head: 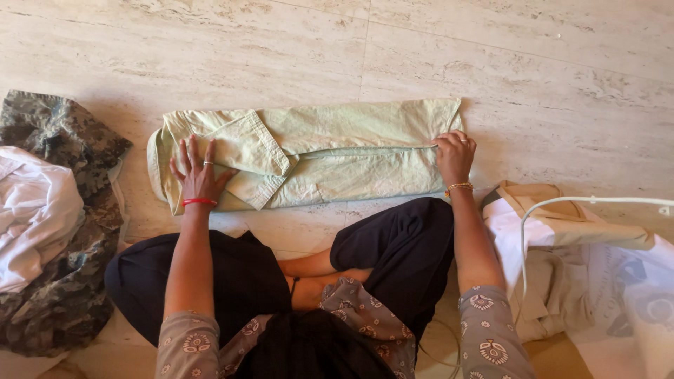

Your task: The person sits on the floor and folds a light green shirt by hand. They button the shirt, fold the sleeves and sides, and then fold the bottom up to create a neat bundle. Finally, they place the folded shirt into a white laundry bag.

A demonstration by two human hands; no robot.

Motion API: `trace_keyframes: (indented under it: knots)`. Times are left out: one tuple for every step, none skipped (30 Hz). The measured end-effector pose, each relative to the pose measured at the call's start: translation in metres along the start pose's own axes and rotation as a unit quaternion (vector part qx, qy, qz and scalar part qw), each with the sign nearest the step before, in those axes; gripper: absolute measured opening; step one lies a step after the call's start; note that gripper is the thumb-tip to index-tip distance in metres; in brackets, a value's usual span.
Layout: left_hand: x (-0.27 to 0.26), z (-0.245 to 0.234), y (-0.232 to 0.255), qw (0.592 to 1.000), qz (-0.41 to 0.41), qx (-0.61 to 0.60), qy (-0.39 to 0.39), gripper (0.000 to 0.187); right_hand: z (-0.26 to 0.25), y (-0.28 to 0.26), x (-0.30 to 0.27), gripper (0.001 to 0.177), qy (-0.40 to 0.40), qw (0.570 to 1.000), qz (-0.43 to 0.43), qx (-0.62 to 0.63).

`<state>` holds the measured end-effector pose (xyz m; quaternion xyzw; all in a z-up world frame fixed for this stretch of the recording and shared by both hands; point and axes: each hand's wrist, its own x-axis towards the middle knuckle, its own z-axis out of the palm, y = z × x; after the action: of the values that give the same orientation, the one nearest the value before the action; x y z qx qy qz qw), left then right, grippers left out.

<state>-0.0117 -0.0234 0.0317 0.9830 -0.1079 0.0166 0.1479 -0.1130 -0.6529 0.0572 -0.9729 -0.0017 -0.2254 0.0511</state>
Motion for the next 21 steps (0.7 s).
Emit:
trace_keyframes:
  knots:
    - [0.0,-0.003,0.003,1.0,0.023,0.015,0.012,0.089,0.003,0.004,-0.001,0.02,-0.008,1.0,0.02,0.018]
    - [-0.001,-0.006,0.006,0.998,0.043,0.031,0.025,0.086,0.008,0.008,-0.002,0.023,-0.017,0.998,0.038,0.038]
    - [0.001,-0.008,0.01,0.994,0.084,0.049,0.052,0.075,0.012,0.013,-0.002,0.025,0.001,0.995,0.066,0.076]
    - [-0.002,-0.009,0.011,0.987,0.121,0.069,0.076,0.064,0.017,0.017,-0.005,0.028,0.015,0.989,0.091,0.115]
    - [-0.005,-0.009,0.014,0.978,0.158,0.089,0.1,0.053,0.021,0.021,-0.007,0.032,0.029,0.981,0.117,0.155]
    - [-0.005,-0.01,0.017,0.974,0.176,0.088,0.113,0.045,0.024,0.024,-0.008,0.036,0.009,0.975,0.184,0.126]
    - [-0.004,-0.009,0.021,0.969,0.194,0.087,0.127,0.037,0.026,0.024,-0.009,0.048,-0.012,0.963,0.25,0.096]
    - [-0.003,-0.01,0.025,0.963,0.213,0.086,0.141,0.031,0.029,0.022,-0.01,0.065,-0.033,0.946,0.316,0.065]
    - [-0.003,-0.012,0.027,0.963,0.215,0.081,0.142,0.027,0.03,0.019,-0.01,0.079,-0.068,0.936,0.343,0.046]
    - [-0.002,-0.013,0.03,0.962,0.218,0.074,0.146,0.022,0.027,0.019,-0.008,0.093,-0.101,0.924,0.368,0.024]
    - [-0.001,-0.013,0.032,0.962,0.22,0.067,0.149,0.018,0.026,0.018,-0.005,0.107,-0.133,0.91,0.393,0.002]
    - [-0.001,-0.014,0.034,0.964,0.215,0.064,0.14,0.02,0.026,0.017,-0.002,0.11,-0.148,0.898,0.414,-0.019]
    - [-0.002,-0.014,0.034,0.967,0.209,0.061,0.131,0.021,0.023,0.019,0.004,0.112,-0.163,0.885,0.434,-0.041]
    - [-0.003,-0.015,0.034,0.97,0.202,0.059,0.122,0.022,0.023,0.019,0.009,0.115,-0.178,0.872,0.452,-0.061]
    - [-0.003,-0.014,0.035,0.969,0.207,0.052,0.123,0.027,0.02,0.019,0.011,0.114,-0.189,0.864,0.466,-0.029]
    - [-0.001,-0.014,0.036,0.968,0.214,0.046,0.124,0.032,0.017,0.021,0.013,0.112,-0.198,0.855,0.48,0.004]
    - [-0.002,-0.014,0.035,0.967,0.22,0.039,0.126,0.037,0.014,0.021,0.014,0.111,-0.208,0.844,0.493,0.036]
    - [-0.002,-0.014,0.035,0.968,0.217,0.034,0.121,0.039,0.012,0.022,0.016,0.107,-0.186,0.864,0.464,0.058]
    - [-0.003,-0.014,0.035,0.969,0.215,0.028,0.116,0.042,0.012,0.022,0.016,0.103,-0.164,0.883,0.433,0.079]
    - [-0.005,-0.013,0.035,0.971,0.212,0.02,0.11,0.045,0.011,0.021,0.016,0.099,-0.142,0.899,0.401,0.098]
    - [-0.006,-0.013,0.034,0.972,0.207,0.014,0.108,0.046,0.011,0.02,0.017,0.088,-0.135,0.903,0.386,0.132]
